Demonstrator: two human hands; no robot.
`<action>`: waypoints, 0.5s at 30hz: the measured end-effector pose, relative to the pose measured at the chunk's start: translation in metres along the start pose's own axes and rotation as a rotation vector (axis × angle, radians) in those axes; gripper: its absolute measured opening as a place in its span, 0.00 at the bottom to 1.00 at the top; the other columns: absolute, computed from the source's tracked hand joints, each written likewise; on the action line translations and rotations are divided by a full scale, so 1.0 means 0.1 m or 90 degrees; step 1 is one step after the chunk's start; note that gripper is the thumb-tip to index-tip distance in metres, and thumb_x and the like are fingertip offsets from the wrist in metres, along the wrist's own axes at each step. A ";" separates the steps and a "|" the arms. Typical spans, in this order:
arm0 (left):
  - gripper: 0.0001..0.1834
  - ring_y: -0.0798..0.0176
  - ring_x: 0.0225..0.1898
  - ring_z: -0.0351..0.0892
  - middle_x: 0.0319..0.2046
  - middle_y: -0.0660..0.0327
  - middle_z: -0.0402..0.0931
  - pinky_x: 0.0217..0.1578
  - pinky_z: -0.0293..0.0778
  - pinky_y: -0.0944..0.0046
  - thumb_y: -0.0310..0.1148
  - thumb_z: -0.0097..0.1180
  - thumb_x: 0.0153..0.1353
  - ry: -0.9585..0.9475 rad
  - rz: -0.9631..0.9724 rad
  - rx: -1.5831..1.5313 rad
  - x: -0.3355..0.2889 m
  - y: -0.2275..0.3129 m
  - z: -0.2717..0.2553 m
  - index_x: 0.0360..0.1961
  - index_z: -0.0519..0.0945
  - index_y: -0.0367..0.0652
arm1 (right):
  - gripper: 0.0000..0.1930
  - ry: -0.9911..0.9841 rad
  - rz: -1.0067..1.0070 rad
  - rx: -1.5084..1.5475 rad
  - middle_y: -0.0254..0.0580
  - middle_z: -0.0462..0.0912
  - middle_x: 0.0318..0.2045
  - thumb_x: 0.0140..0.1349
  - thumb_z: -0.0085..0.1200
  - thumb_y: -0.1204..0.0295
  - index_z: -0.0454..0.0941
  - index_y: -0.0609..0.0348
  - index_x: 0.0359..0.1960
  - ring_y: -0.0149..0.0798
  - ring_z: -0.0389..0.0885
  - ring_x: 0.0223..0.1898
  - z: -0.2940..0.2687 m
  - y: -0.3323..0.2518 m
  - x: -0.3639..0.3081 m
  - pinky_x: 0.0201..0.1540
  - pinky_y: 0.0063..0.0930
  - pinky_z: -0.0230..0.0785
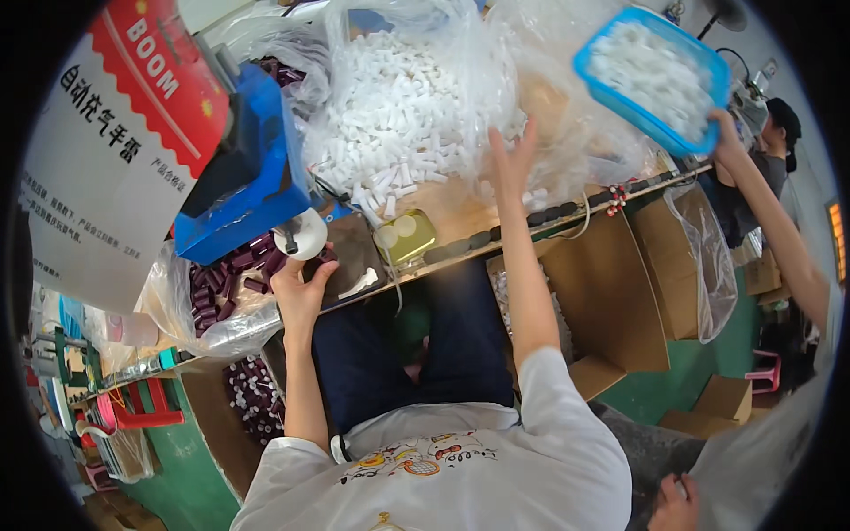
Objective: Assembling small plastic components using a manual press machine.
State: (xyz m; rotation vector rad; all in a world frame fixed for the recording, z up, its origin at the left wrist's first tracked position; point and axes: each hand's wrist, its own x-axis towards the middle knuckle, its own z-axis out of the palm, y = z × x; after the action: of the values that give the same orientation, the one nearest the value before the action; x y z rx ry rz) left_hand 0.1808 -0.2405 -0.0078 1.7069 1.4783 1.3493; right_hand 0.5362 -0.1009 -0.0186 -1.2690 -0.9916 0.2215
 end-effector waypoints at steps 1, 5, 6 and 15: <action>0.14 0.55 0.39 0.86 0.38 0.50 0.86 0.42 0.76 0.60 0.26 0.72 0.50 0.020 0.050 0.040 0.00 -0.05 -0.02 0.39 0.86 0.35 | 0.44 -0.006 0.018 -0.034 0.62 0.58 0.72 0.64 0.62 0.61 0.52 0.71 0.73 0.51 0.61 0.72 0.16 0.09 0.21 0.72 0.39 0.54; 0.13 0.56 0.36 0.85 0.36 0.53 0.86 0.42 0.76 0.61 0.24 0.72 0.51 0.009 0.038 -0.024 0.01 0.01 0.16 0.39 0.85 0.35 | 0.50 -0.130 0.053 -0.132 0.63 0.60 0.72 0.61 0.59 0.43 0.54 0.67 0.74 0.57 0.57 0.74 0.73 0.61 0.76 0.75 0.44 0.46; 0.13 0.56 0.36 0.85 0.36 0.53 0.86 0.42 0.76 0.61 0.24 0.72 0.51 0.015 0.038 -0.018 -0.02 0.00 0.11 0.39 0.85 0.35 | 0.50 -0.227 0.046 -0.189 0.62 0.64 0.70 0.60 0.58 0.40 0.57 0.65 0.73 0.57 0.59 0.73 0.94 0.54 0.65 0.75 0.47 0.45; 0.15 0.58 0.31 0.82 0.31 0.53 0.84 0.37 0.74 0.61 0.29 0.74 0.51 0.032 0.060 0.024 -0.01 0.01 0.14 0.38 0.85 0.34 | 0.41 -0.264 -0.210 -0.415 0.62 0.67 0.69 0.61 0.57 0.43 0.66 0.56 0.70 0.64 0.59 0.72 1.11 0.53 0.37 0.72 0.62 0.44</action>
State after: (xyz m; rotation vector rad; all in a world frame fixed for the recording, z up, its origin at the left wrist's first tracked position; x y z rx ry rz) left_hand 0.1937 -0.2388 -0.0130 1.7983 1.4758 1.4306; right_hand 0.4971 0.0176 -0.0495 -1.6491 -1.7013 -0.1178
